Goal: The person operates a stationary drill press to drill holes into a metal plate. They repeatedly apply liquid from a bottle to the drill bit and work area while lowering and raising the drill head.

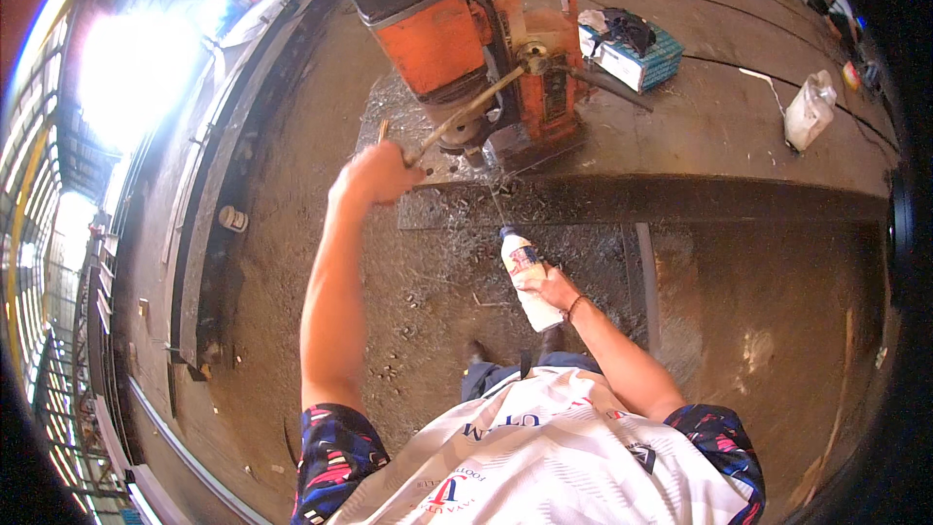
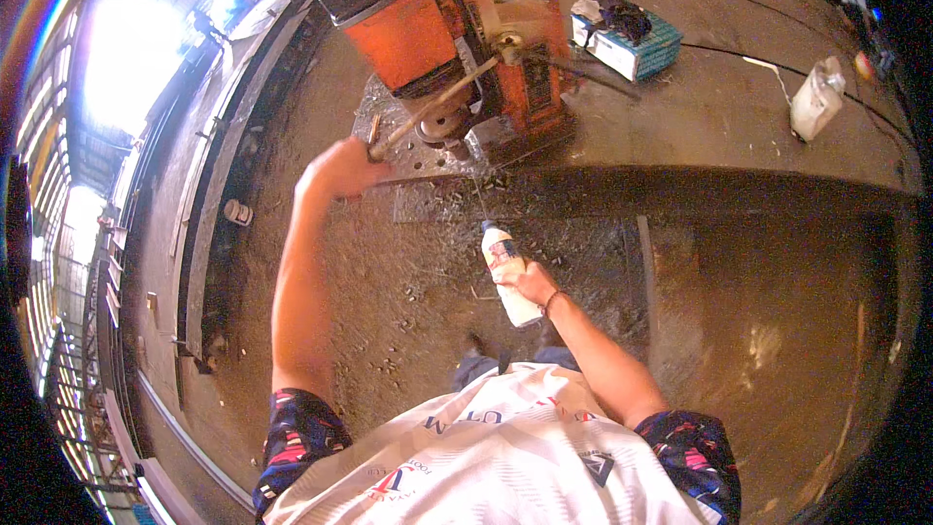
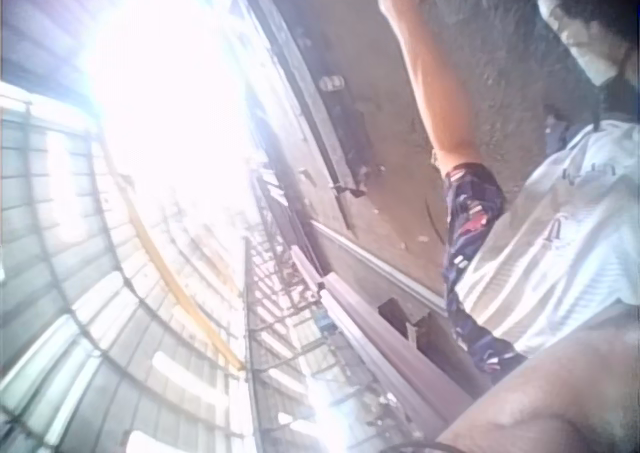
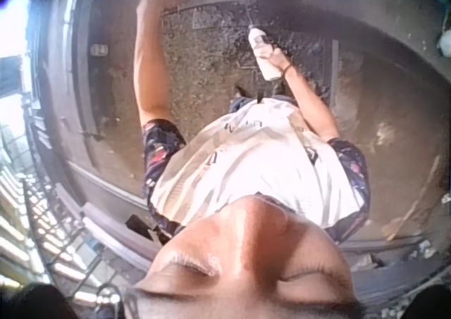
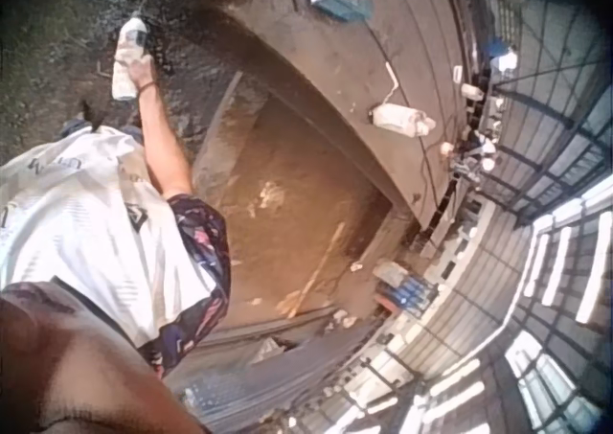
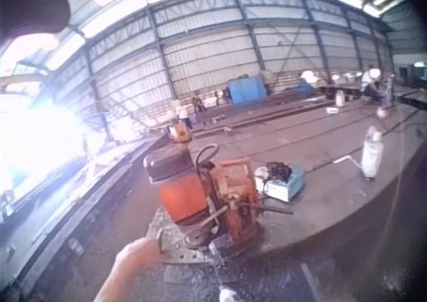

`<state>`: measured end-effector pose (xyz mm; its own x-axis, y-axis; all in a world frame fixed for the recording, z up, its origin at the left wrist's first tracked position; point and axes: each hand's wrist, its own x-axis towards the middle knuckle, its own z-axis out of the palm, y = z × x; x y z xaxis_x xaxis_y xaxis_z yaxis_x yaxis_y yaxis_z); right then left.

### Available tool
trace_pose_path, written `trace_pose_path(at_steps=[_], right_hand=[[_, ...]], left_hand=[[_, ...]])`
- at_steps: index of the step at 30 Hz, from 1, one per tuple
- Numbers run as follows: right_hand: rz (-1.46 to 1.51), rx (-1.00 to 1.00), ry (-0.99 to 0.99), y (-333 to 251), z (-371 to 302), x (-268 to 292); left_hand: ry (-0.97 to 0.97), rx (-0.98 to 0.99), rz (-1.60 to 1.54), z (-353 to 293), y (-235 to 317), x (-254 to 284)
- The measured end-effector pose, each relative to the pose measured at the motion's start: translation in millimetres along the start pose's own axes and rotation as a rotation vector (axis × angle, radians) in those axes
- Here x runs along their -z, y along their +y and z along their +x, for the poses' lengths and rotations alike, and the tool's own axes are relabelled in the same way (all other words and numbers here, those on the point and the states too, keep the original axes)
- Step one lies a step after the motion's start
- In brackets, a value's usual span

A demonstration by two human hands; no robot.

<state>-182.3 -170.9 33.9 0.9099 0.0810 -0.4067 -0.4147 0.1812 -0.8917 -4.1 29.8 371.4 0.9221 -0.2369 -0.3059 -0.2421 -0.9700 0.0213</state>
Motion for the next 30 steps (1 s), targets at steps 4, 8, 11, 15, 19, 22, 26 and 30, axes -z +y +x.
trace_pose_path(at_steps=[4, 8, 11, 15, 19, 22, 26, 30], right_hand=[[-0.04, 0.096, -0.003, -18, -6, -4], [-0.039, 0.003, -0.001, -20, -3, 0], [-0.097, 0.052, 0.049, -11, 4, 1], [-0.096, 0.075, 0.059, -30, -13, -6], [-0.156, 0.043, 0.045, -19, -12, 1], [-0.172, 0.019, 0.054, -15, -12, -1], [-0.267, -0.023, 0.09, -2, -6, -1], [-0.246, -0.057, 0.073, -15, -13, -3]], left_hand=[[0.088, -0.062, -0.284, 28, -20, -86], [0.149, -0.11, -0.548, 46, -1, -148], [0.208, -0.115, -0.659, 60, 10, -184], [0.29, -0.141, -0.707, 72, 8, -212], [0.262, -0.145, -0.767, 56, 25, -196], [0.286, -0.143, -0.772, 54, 26, -196], [0.3, -0.128, -0.744, 61, 22, -201], [0.333, -0.121, -0.706, 71, 13, -214]])
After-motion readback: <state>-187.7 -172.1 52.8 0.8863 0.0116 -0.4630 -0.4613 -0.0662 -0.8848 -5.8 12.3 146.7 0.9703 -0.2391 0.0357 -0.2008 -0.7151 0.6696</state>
